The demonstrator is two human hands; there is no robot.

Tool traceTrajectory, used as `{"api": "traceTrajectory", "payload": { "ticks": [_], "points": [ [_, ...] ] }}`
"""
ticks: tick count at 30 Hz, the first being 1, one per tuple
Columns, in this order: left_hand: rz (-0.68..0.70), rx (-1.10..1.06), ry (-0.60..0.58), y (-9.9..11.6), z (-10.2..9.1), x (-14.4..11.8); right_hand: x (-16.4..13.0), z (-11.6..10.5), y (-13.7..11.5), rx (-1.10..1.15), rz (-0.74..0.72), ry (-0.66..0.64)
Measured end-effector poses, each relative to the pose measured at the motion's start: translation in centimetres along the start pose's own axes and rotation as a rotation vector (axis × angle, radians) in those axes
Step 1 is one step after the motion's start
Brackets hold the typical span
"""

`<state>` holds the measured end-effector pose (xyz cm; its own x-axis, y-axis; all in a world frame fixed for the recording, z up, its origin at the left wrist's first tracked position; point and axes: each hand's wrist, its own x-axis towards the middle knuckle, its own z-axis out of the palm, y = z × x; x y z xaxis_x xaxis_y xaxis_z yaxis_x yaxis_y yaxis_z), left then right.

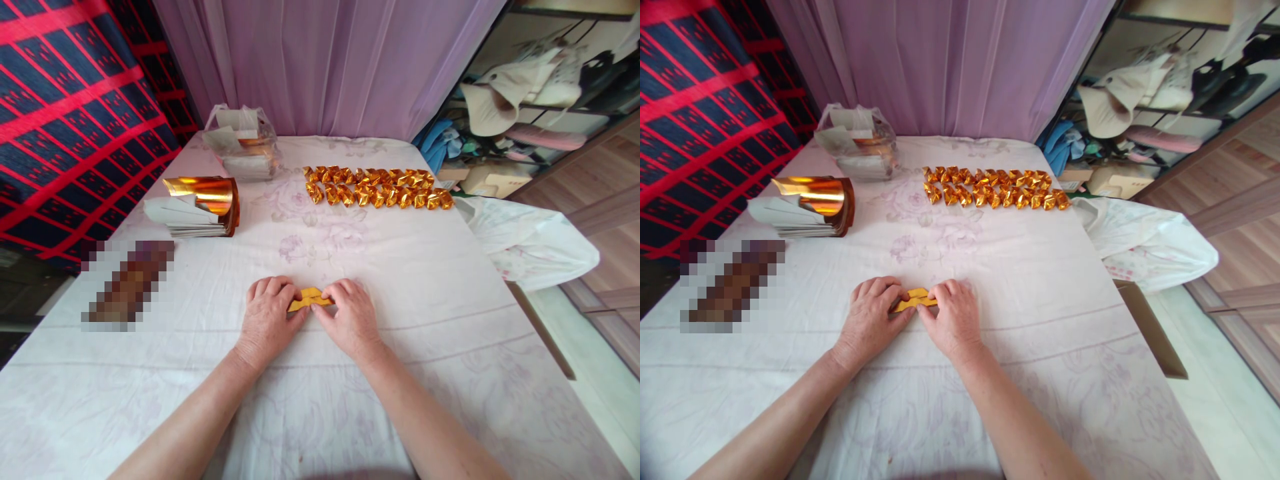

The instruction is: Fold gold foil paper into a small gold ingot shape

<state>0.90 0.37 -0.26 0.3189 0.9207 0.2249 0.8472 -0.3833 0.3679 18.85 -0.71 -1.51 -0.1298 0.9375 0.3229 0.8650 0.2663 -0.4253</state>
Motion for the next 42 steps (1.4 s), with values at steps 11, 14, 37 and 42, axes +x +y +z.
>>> {"api": "traceTrajectory", "payload": {
  "ticks": [11, 14, 37, 42],
  "points": [
    [0.004, -0.007, -0.002, 0.0, -0.1, 0.0, 0.1, 0.1, 0.0, -0.004, 0.006, -0.007],
    [0.013, -0.012, -0.01, -0.2, -0.2, 0.0, 0.1, 0.0, 0.3, 0.038, 0.003, -0.022],
    [0.068, -0.104, 0.02, -2.1, 0.2, -0.4, 0.0, -0.7, 2.5, 0.392, -0.072, -0.004],
    [0.093, -0.156, 0.063, -2.1, 0.1, -0.5, 0.0, -0.6, 2.4, 0.436, -0.017, 0.11]
  ]
}}
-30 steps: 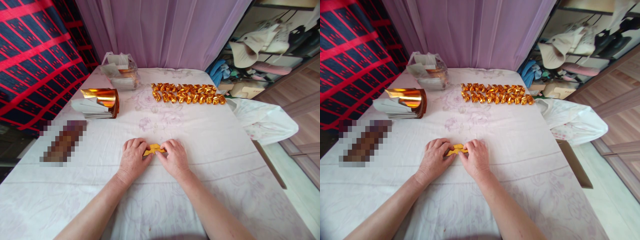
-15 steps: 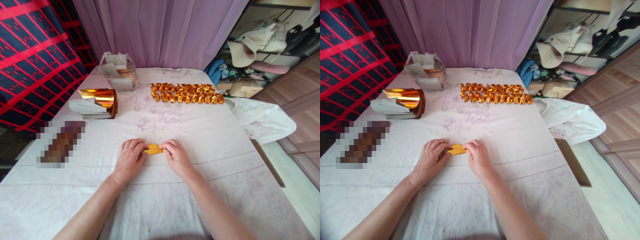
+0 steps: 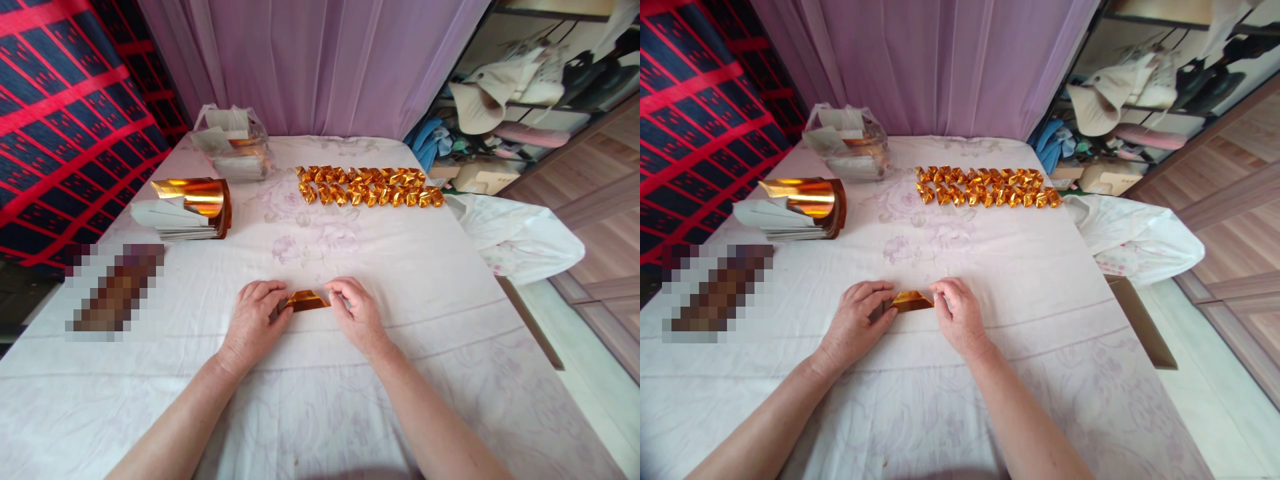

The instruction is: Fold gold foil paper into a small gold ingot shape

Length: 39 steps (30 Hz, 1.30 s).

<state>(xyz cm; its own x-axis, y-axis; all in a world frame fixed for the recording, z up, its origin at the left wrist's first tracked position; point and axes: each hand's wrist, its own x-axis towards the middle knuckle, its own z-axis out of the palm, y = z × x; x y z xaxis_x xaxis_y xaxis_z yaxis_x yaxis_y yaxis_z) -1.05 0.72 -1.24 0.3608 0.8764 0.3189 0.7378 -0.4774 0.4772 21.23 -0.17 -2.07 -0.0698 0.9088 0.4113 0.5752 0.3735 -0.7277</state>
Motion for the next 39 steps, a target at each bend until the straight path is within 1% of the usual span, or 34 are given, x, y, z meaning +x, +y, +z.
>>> {"api": "traceTrajectory", "payload": {
  "ticks": [2, 4, 8, 12, 15, 18, 23, 29, 34, 37, 39],
  "points": [
    [0.01, -0.027, 0.014, 0.0, -0.1, 0.0, 0.0, 0.0, 0.1, -0.008, 0.02, 0.018],
    [0.023, -0.057, 0.02, 0.0, -0.1, 0.0, -0.1, 0.1, 0.2, -0.028, 0.029, -0.001],
    [0.067, -0.108, 0.032, -0.1, -0.2, 0.0, -0.3, 0.1, 0.4, -0.073, -0.005, -0.042],
    [0.116, -0.124, 0.05, 0.0, -0.2, 0.0, -0.3, 0.1, 0.2, -0.076, -0.013, -0.052],
    [0.117, -0.129, 0.056, 0.0, -0.2, 0.1, -0.3, 0.0, 0.1, -0.079, -0.015, -0.05],
    [0.111, -0.124, 0.03, 0.0, -0.4, 0.1, -0.4, -0.1, 0.1, -0.077, -0.023, -0.049],
    [0.1, -0.111, -0.008, -0.1, -0.7, 0.2, -0.3, -0.4, -0.2, -0.049, -0.108, -0.125],
    [0.077, -0.107, -0.023, -0.8, -0.8, 0.1, -0.3, -0.7, -0.5, -0.086, -0.222, -0.242],
    [0.043, -0.075, -0.023, -1.4, -0.8, 0.0, -0.5, -0.6, -0.6, -0.156, -0.295, -0.267],
    [0.038, -0.046, -0.028, -1.5, -0.7, 0.2, -0.5, -0.6, -1.0, -0.227, -0.363, -0.255],
    [0.043, -0.014, -0.006, -1.5, -0.6, 0.4, -0.4, -0.5, -1.4, -0.292, -0.403, -0.242]
  ]
}}
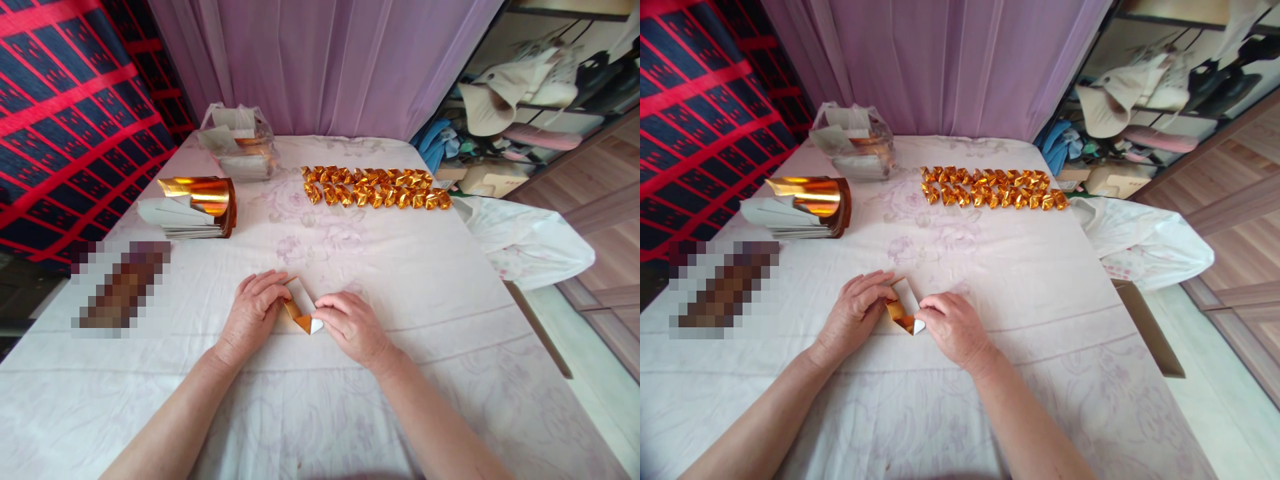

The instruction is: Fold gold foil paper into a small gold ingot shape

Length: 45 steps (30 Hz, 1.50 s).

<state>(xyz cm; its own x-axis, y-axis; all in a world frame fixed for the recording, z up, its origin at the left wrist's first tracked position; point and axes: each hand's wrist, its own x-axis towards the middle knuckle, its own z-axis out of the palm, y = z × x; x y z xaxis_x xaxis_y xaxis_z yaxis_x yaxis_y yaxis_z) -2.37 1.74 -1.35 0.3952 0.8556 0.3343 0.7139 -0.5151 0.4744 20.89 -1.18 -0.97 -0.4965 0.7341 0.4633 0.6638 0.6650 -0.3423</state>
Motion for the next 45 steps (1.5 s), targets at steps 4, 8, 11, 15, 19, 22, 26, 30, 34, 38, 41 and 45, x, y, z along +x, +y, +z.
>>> {"api": "traceTrajectory", "payload": {
  "ticks": [4, 8, 11, 15, 19, 22, 26, 30, 34, 38, 41, 45],
  "points": [
    [0.042, 0.062, 0.091, 0.3, -0.4, 0.0, 0.3, -0.2, -0.8, -0.139, -0.005, -0.013],
    [0.214, 0.013, 0.192, 1.9, -1.8, -0.4, 0.3, -0.2, -1.1, -0.213, 0.044, 0.06],
    [0.334, -0.001, 0.112, 3.3, -2.4, -0.5, 0.2, -0.1, -0.9, -0.236, 0.101, 0.082],
    [0.37, 0.096, 0.033, 3.8, -1.9, -0.5, 0.2, -0.2, -0.7, -0.248, 0.128, 0.079],
    [0.357, 0.151, 0.014, 2.8, -1.2, -0.5, 0.2, -0.3, -0.9, -0.228, 0.087, 0.063],
    [0.324, 0.166, -0.007, 2.0, -1.1, -0.6, 0.3, -0.2, -1.2, -0.179, 0.004, 0.05],
    [0.289, 0.187, -0.026, 1.4, -1.1, -0.6, 0.3, 0.2, -1.4, -0.121, -0.031, 0.016],
    [0.307, 0.163, -0.047, 1.6, -1.0, -0.7, 0.2, 0.3, -1.3, -0.087, -0.012, -0.047],
    [0.308, 0.128, -0.079, 1.6, -1.2, -0.8, 0.1, 0.2, -1.1, -0.034, 0.025, -0.067],
    [0.309, 0.098, -0.138, 1.5, -1.8, -0.8, 0.3, 0.3, -0.9, 0.058, 0.09, -0.061],
    [0.299, 0.103, -0.209, 1.7, -2.2, -0.9, 0.5, 0.6, -0.8, 0.101, 0.15, -0.034],
    [0.288, 0.125, -0.26, 1.9, -2.6, -1.1, 0.6, 1.1, -0.9, 0.109, 0.226, 0.001]
  ]
}}
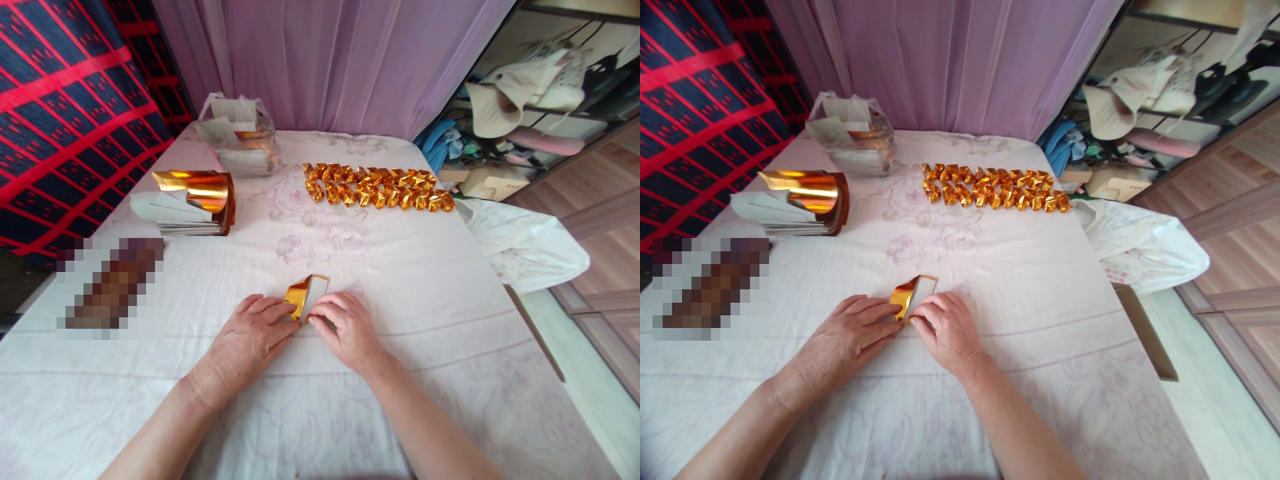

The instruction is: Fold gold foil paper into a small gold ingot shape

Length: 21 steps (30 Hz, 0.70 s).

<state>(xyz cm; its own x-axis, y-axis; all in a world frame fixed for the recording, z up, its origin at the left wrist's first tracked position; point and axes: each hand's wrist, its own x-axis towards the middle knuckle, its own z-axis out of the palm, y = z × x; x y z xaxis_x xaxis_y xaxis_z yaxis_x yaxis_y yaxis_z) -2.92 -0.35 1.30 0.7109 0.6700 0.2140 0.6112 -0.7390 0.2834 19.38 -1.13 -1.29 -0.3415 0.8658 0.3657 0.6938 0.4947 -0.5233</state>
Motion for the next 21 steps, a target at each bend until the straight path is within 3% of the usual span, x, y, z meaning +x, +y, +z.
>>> {"api": "traceTrajectory", "payload": {
  "ticks": [21],
  "points": [
    [-0.019, -0.079, -0.039, 0.15, -0.15, -0.21, 0.41, 0.77, -0.96, -0.047, 0.116, 0.047]
  ]
}}
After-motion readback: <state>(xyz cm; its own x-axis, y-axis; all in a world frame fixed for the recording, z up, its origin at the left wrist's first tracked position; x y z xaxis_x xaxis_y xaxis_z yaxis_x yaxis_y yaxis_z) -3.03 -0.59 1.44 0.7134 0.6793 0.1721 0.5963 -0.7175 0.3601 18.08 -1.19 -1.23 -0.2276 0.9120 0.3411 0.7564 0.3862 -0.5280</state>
